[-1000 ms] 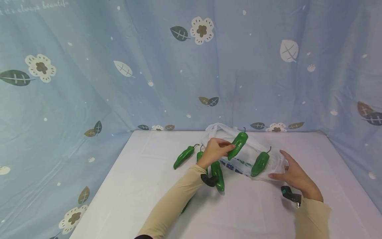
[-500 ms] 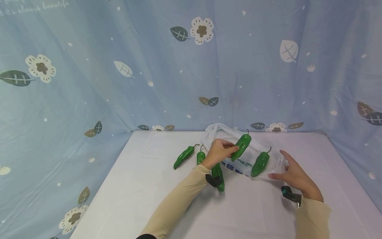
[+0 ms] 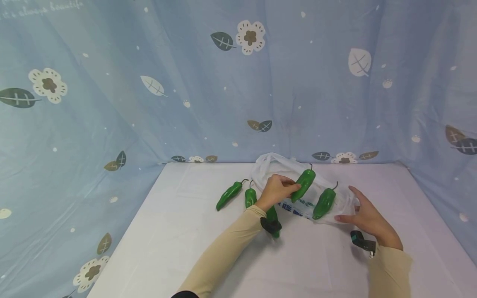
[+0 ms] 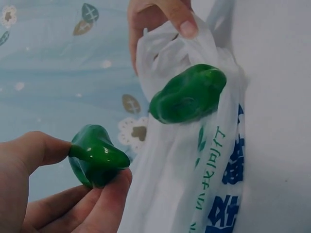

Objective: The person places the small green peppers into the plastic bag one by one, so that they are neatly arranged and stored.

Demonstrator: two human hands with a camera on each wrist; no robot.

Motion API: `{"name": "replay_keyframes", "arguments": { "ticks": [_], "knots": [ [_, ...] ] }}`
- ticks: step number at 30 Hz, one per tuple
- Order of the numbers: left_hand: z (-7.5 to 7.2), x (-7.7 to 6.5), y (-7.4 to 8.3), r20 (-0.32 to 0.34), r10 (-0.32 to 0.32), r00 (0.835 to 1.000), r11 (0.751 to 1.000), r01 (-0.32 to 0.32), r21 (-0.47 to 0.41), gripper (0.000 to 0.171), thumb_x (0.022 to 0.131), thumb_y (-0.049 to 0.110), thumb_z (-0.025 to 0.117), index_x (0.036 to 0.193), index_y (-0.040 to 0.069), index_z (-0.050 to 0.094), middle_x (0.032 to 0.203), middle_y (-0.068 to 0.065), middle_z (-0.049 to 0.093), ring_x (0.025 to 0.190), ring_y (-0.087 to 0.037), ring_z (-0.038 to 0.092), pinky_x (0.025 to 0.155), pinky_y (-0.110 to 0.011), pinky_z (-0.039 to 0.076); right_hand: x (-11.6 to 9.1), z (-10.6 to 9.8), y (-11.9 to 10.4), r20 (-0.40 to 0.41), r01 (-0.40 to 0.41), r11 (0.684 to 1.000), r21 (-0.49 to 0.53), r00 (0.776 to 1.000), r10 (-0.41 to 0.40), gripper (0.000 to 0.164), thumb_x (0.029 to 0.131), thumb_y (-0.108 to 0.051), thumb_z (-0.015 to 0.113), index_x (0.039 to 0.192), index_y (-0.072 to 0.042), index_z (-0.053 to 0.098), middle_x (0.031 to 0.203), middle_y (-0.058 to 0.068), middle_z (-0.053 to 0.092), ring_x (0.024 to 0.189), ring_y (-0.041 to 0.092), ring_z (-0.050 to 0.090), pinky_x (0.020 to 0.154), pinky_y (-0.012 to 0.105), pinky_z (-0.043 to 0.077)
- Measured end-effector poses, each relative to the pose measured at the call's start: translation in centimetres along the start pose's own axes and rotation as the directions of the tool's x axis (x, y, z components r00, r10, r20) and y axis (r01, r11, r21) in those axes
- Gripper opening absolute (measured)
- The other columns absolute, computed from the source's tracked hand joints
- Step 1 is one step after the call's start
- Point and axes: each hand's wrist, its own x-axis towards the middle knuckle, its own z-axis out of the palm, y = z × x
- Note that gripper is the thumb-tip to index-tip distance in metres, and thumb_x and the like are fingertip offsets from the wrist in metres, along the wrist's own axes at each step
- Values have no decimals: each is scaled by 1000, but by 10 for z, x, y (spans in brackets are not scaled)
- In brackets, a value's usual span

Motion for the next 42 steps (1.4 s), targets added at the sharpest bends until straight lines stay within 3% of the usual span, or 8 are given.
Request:
{"name": "replay_keyframes", "arguments": {
  "ticks": [29,42],
  "knots": [
    [20,11,-10,22,15,1000,992,-18,129,24,96,26,75,103,3,81,80,-6,79,56,3,60,57,-14,51,0,0,0,-5,-5,1000,-6,1000,5,126,83,-38,86,163,4,-3,157,48,17,129,74,37,91,72,53],
    [27,7,-7,33,-13,999,989,8,149,26,96,27,75,103,3,81,76,-4,76,57,-1,58,55,-16,49,-1,1,-1,-6,-1,1000,-3,1000,1,126,83,-37,86,162,5,-3,157,49,14,129,75,36,90,72,52]
  ]
}}
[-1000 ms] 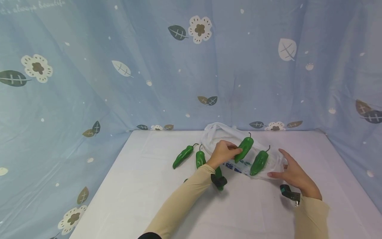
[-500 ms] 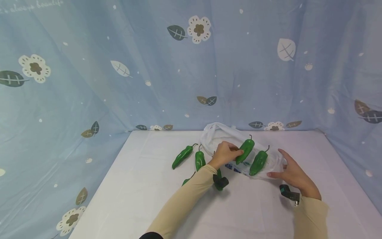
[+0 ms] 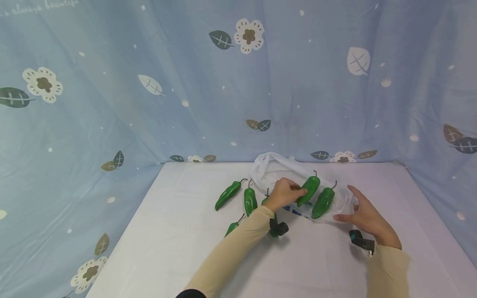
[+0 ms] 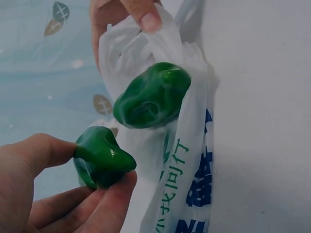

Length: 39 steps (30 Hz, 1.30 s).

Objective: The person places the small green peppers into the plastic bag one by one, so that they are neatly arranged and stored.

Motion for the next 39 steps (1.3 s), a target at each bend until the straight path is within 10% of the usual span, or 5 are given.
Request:
{"name": "replay_keyframes", "arguments": {
  "ticks": [39],
  "knots": [
    [23,2,3,-34,-29,999,989,33,142,28,94,23,76,76,3,77,48,5,49,40,-1,34,42,-15,31,1,0,2,4,-5,1000,19,1000,5,125,85,-37,84,163,3,-5,158,49,12,130,74,36,89,68,55]
  ]
}}
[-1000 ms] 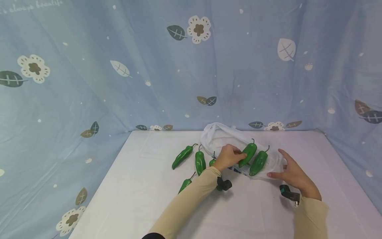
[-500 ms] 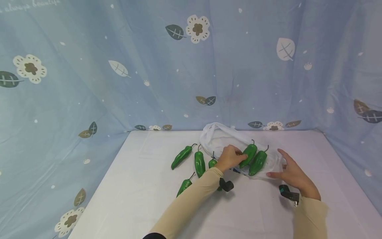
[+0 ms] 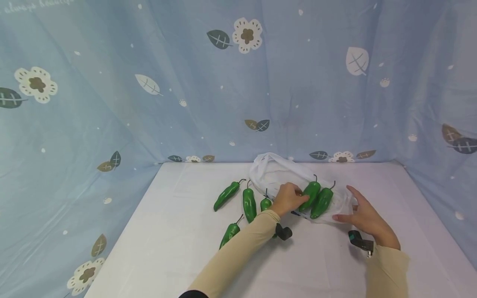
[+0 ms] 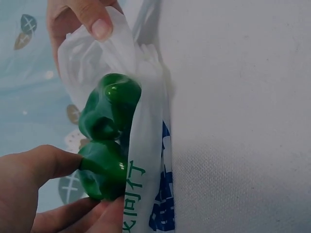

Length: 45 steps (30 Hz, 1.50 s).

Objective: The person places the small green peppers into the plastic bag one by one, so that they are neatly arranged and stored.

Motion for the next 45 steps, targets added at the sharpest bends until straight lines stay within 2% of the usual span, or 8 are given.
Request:
{"name": "replay_keyframes", "arguments": {
  "ticks": [4,8,20,23,29,33,37,45],
  "knots": [
    [0,0,1,1,6,1000,1000,-7,14,44,94,22,76,55,10,58,44,8,32,38,-2,25,40,-16,23,0,1,0,-1,-3,1000,-2,1000,3,124,85,-37,84,163,3,-4,159,48,12,129,74,36,89,70,54],
    [0,-1,2,-10,19,1000,999,-19,26,53,93,22,77,51,17,46,43,10,29,38,-1,23,39,-16,21,0,1,0,-7,7,1000,-5,1000,-7,124,85,-37,84,163,4,-3,159,48,11,129,75,36,89,71,53],
    [2,0,5,-33,-49,998,989,53,138,25,90,33,80,77,11,79,53,7,55,44,-3,38,41,-19,32,0,2,3,-10,17,1000,0,1000,-17,123,85,-36,84,163,3,-3,159,48,11,130,75,36,89,70,54],
    [3,1,4,-35,-50,998,981,56,184,25,90,36,80,79,14,79,56,8,59,47,-3,41,43,-20,34,0,2,3,-10,19,1000,1,1000,-19,123,85,-36,84,163,3,-3,159,48,11,130,75,36,89,70,54],
    [2,0,4,-18,-45,999,975,48,216,29,91,38,78,73,16,74,52,10,48,48,-5,38,44,-21,31,-1,1,1,-7,25,1000,12,1000,-25,123,86,-35,84,163,3,-3,158,49,13,129,75,36,88,68,55],
    [1,-1,4,-20,-34,999,971,37,236,25,91,39,78,81,16,79,59,9,61,51,-4,46,47,-21,36,-2,1,0,-6,29,999,18,1000,-29,122,86,-34,84,163,4,-3,158,49,13,129,75,36,88,68,55],
    [0,-1,3,-26,-11,1000,962,18,272,27,91,43,78,97,17,83,82,6,78,62,-4,60,55,-21,45,-2,1,1,-3,20,1000,10,1000,-20,123,86,-35,84,163,3,-4,159,49,11,130,75,35,88,68,55],
    [-3,-1,-2,-20,-17,1000,976,21,216,36,91,46,77,109,16,83,97,2,81,68,-4,67,56,-19,49,-1,0,1,2,21,1000,6,1000,-21,123,86,-35,83,163,3,-4,159,48,9,130,75,35,89,70,54]
  ]
}}
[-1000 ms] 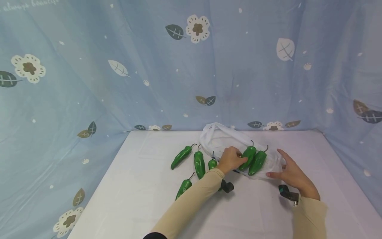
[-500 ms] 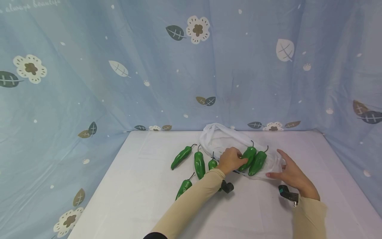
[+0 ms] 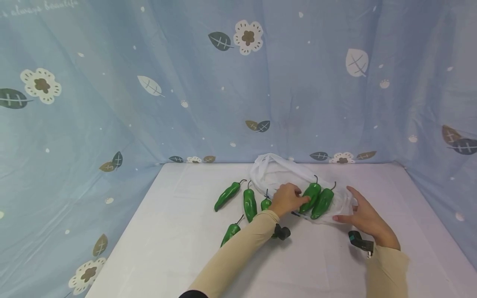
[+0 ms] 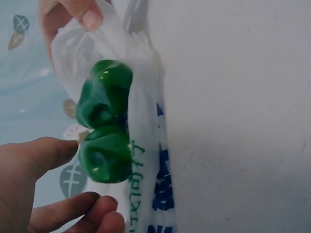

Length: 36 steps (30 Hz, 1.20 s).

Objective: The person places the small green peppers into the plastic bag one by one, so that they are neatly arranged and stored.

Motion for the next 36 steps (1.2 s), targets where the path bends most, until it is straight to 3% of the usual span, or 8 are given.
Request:
{"name": "replay_keyframes", "arguments": {
  "ticks": [7,13,22,28,36],
  "knots": [
    [-14,-3,-3,-14,28,1000,995,-29,-91,33,95,40,74,110,12,82,89,1,79,55,-1,56,50,-16,45,0,0,-1,-1,5,1000,-3,1000,-5,123,86,-36,83,163,4,-4,159,49,10,130,75,35,88,70,54],
    [-33,-7,-7,-21,58,998,986,-60,-157,31,97,35,73,112,9,81,94,-1,78,65,-1,60,58,-16,47,0,-1,-1,1,1,1000,-5,1000,-1,124,86,-36,84,163,4,-4,158,49,11,130,74,36,88,69,55],
    [-70,-17,-18,-51,153,987,959,-161,-235,27,99,29,71,113,8,80,104,-6,78,83,-6,66,65,-15,50,0,-3,-2,2,18,1000,-17,1000,-18,122,86,-33,84,162,5,-4,160,48,7,129,76,35,88,71,53],
    [-94,-23,-27,-86,161,983,944,-179,-277,28,100,29,70,116,8,78,106,-8,78,88,-9,68,70,-16,52,1,-3,-2,-3,24,1000,-8,1000,-24,123,85,-34,85,163,5,-3,160,47,6,129,76,33,90,73,51],
    [-123,-35,-42,-138,141,980,944,-175,-281,30,99,31,71,117,8,78,108,-8,79,90,-14,69,75,-21,55,1,-2,1,-9,33,999,-4,999,-33,122,85,-31,84,162,6,-2,160,48,7,128,77,34,89,72,53]
  ]
}}
